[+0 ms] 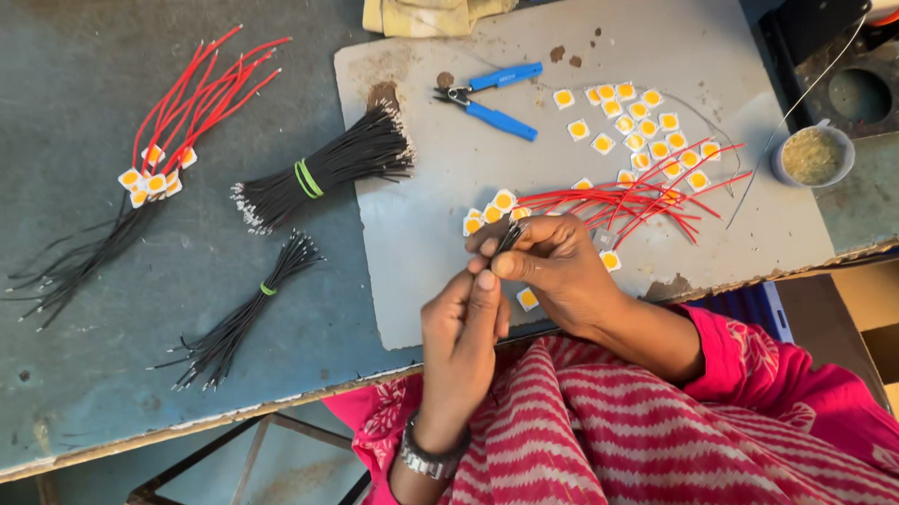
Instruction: The person solders black wires to small square LED modules on a workbench. They repeatedly apply solder to the wire ends and LED contacts, then use wire cutters to trim excess wire. The person also applies a paste from a small container to the wire ends before soldering.
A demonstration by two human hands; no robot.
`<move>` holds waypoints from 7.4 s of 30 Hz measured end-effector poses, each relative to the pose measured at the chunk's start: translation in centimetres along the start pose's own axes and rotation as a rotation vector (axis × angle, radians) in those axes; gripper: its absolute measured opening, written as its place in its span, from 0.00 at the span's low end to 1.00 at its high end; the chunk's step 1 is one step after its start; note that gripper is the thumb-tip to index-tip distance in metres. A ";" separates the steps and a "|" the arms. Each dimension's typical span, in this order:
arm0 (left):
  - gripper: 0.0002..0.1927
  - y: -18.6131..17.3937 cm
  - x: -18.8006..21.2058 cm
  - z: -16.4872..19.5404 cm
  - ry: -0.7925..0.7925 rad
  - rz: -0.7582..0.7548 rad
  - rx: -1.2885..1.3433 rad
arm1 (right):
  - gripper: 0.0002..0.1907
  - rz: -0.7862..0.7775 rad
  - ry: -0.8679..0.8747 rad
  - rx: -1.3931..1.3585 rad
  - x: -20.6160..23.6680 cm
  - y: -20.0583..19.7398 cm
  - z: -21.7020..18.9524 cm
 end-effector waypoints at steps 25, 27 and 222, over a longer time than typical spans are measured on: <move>0.18 -0.6 0.9 -0.5 -0.088 -0.035 -0.159 | 0.22 -0.062 -0.532 0.627 1.2 -0.3 -1.2; 0.17 -0.5 0.9 -0.3 -0.082 -0.032 -0.183 | 0.20 -0.066 -0.558 0.669 1.2 -0.3 -1.3; 0.07 -3.2 4.0 1.1 0.101 0.341 -0.482 | 0.27 -0.364 0.371 0.660 5.1 -2.5 -2.5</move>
Point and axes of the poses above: each hand's wrist, its own x-axis away from the middle knuckle, its own y-axis out of the palm, z = x × y, the point moved 2 cm from there along -x, towards the middle knuckle, and after that the axes turned 12 degrees about z, right-handed, at the moved point
